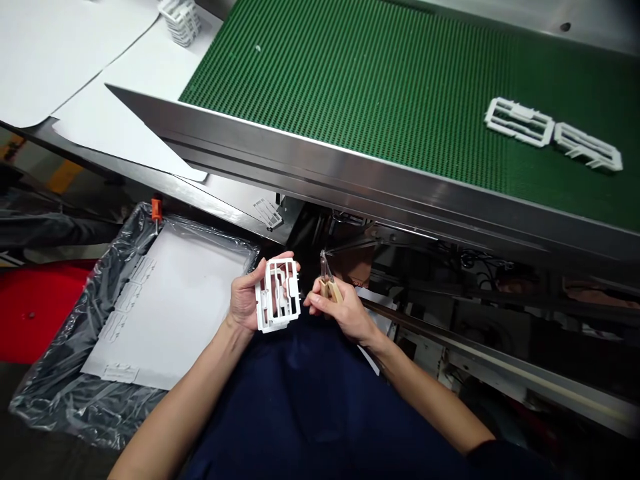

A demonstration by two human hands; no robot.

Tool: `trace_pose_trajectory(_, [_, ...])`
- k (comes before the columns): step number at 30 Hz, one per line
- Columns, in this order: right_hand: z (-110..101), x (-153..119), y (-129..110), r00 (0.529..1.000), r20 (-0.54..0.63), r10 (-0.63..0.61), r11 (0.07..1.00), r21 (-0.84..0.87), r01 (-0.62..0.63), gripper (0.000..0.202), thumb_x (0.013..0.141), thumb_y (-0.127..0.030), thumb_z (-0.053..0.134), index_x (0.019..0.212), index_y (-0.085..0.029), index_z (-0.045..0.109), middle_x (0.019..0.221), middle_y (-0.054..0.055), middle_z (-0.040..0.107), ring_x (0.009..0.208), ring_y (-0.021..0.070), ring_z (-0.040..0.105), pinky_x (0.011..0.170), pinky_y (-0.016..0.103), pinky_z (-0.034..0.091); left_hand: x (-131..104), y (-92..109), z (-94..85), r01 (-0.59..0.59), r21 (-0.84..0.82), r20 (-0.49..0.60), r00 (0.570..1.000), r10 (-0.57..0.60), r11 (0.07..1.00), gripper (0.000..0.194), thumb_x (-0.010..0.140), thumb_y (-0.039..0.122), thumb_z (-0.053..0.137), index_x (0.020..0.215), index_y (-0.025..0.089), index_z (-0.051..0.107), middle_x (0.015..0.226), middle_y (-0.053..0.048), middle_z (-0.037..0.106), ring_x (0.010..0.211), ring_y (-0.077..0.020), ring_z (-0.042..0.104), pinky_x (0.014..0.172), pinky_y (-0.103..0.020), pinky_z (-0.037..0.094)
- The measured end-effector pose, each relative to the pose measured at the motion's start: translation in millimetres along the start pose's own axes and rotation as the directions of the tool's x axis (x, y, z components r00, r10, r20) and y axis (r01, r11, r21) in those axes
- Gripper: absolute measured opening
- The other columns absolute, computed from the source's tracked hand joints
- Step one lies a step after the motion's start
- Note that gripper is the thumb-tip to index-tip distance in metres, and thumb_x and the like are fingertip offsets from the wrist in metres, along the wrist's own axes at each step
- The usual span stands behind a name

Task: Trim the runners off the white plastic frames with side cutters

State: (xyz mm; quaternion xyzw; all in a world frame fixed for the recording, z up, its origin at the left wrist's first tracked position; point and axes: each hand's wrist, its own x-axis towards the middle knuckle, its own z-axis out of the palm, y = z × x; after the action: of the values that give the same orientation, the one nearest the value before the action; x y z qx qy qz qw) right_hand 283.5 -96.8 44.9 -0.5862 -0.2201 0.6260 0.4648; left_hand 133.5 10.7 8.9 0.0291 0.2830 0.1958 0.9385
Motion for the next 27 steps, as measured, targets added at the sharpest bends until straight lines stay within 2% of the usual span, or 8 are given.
trace_pose_trajectory(8, [5,-1,2,0.999,0.035,-0.039,0.996,0.083,0.036,0.020,0.077,-0.029,0.065,0.084,-0.017,0.051,0.079,0.003,0.062,0.066,0.0120,0.058,0.060,0.024,0.045,0,-2,0.3,-0.027,-0.031,0.082,0.996,0.030,0.999,0.031,0.085,0.028,0.052,0.109,0.011,0.062,0.099,-0.011,0.066,0.066,-0.0190,0.063,0.059,-0.035,0.056])
trace_pose_trajectory(13, [8,-2,2,0.997,0.049,-0.062,0.995,0.087,0.058,0.021,0.075,-0.028,0.068,0.083,-0.017,0.052,0.073,0.000,0.059,0.065,0.0116,0.057,0.061,0.023,0.044,-1,-1,1.5,-0.017,-0.033,0.132,0.991,0.021,0.999,0.030,0.084,0.027,0.052,0.109,0.014,0.062,0.101,-0.010,0.064,0.062,-0.0180,0.059,0.057,-0.043,0.055])
trace_pose_trajectory(21, [10,-4,1,0.997,0.028,-0.066,0.998,0.018,0.066,0.020,0.075,-0.027,0.068,0.083,-0.017,0.053,0.073,-0.001,0.057,0.067,0.0116,0.054,0.066,0.025,0.042,3,-1,-4.0,-0.023,-0.012,0.106,0.994,0.024,1.000,0.032,0.081,0.027,0.057,0.109,0.013,0.063,0.099,-0.011,0.065,0.062,-0.0158,0.059,0.057,-0.032,0.054])
trace_pose_trajectory(27, [12,-5,1,0.996,-0.022,-0.082,0.995,-0.057,0.080,0.021,0.073,-0.026,0.069,0.083,-0.018,0.052,0.074,-0.002,0.051,0.065,0.0100,0.050,0.063,0.024,0.040,3,-2,-2.8,-0.032,-0.025,0.113,0.993,0.035,0.999,0.033,0.078,0.026,0.061,0.108,0.011,0.063,0.101,-0.011,0.066,0.063,-0.0158,0.061,0.058,-0.028,0.054])
